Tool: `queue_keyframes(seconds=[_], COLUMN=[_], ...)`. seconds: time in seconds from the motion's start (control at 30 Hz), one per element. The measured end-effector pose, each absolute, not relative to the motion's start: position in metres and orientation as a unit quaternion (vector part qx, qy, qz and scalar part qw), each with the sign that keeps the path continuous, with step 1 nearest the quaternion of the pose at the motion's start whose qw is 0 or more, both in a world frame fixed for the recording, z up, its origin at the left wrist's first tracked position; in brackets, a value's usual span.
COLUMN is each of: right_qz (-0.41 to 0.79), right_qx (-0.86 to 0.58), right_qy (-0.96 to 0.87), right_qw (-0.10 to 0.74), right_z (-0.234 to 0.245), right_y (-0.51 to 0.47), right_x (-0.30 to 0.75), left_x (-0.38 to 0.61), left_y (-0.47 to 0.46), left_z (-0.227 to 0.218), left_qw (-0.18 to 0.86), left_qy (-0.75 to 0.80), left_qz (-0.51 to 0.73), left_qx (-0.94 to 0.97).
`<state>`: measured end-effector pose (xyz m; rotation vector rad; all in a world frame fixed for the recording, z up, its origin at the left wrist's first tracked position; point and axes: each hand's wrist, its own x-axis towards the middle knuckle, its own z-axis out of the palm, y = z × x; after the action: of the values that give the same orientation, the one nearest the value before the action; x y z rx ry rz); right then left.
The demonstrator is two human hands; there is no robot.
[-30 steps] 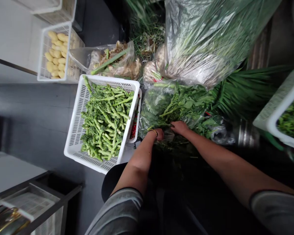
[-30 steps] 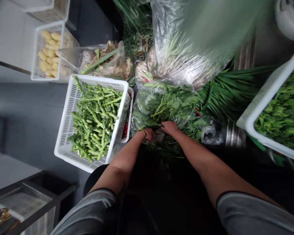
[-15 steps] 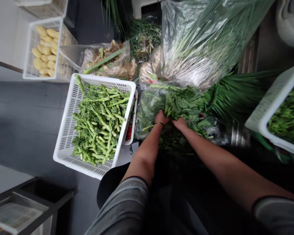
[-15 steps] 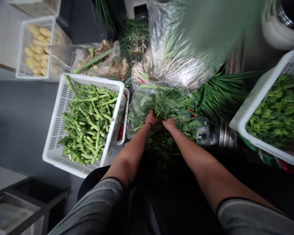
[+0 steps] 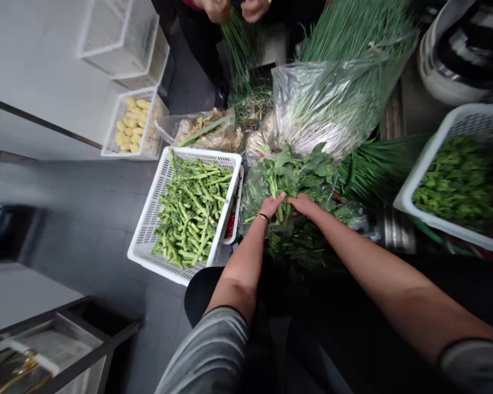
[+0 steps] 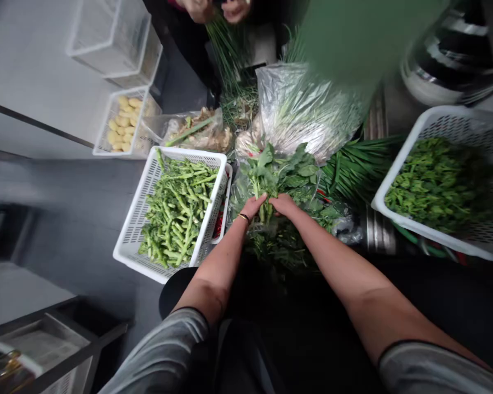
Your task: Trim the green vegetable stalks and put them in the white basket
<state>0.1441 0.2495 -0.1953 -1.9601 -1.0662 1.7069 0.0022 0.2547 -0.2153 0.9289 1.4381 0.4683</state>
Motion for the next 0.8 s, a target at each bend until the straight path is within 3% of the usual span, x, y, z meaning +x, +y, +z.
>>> queue_keyframes(seconds=[0.17,0.27,0.53,0.8], right_qz=[0.639,0.643,0.606,0.66], right_qx=[-0.625,-0.599,-0.579,-0.436], right_qy=[-0.377,-0.398,-0.479,-0.455], right_qw=[0.244,0.264,0.261,0.41], right_z=[-0.13,-0.097,-0.046,0.016], right_y=[0.237,0.229,0.198,0.152], right_x=[0.136,0.134,0.136,0.148], left_x=[-0.001,-0.004,-0.011,-0.03], left_y=[0.237,0.222,0.169,0.12], left_z=[-0.151,-0.117,-0.076,-0.024], left_qw=[0.744,0.778,0.76,0.712], left_qy=[0.521,0.466,0.454,0.462], left_qz=[0.334,0.347,0.38,0.441], left_qx=[0.251,0.24,0.27,0.292])
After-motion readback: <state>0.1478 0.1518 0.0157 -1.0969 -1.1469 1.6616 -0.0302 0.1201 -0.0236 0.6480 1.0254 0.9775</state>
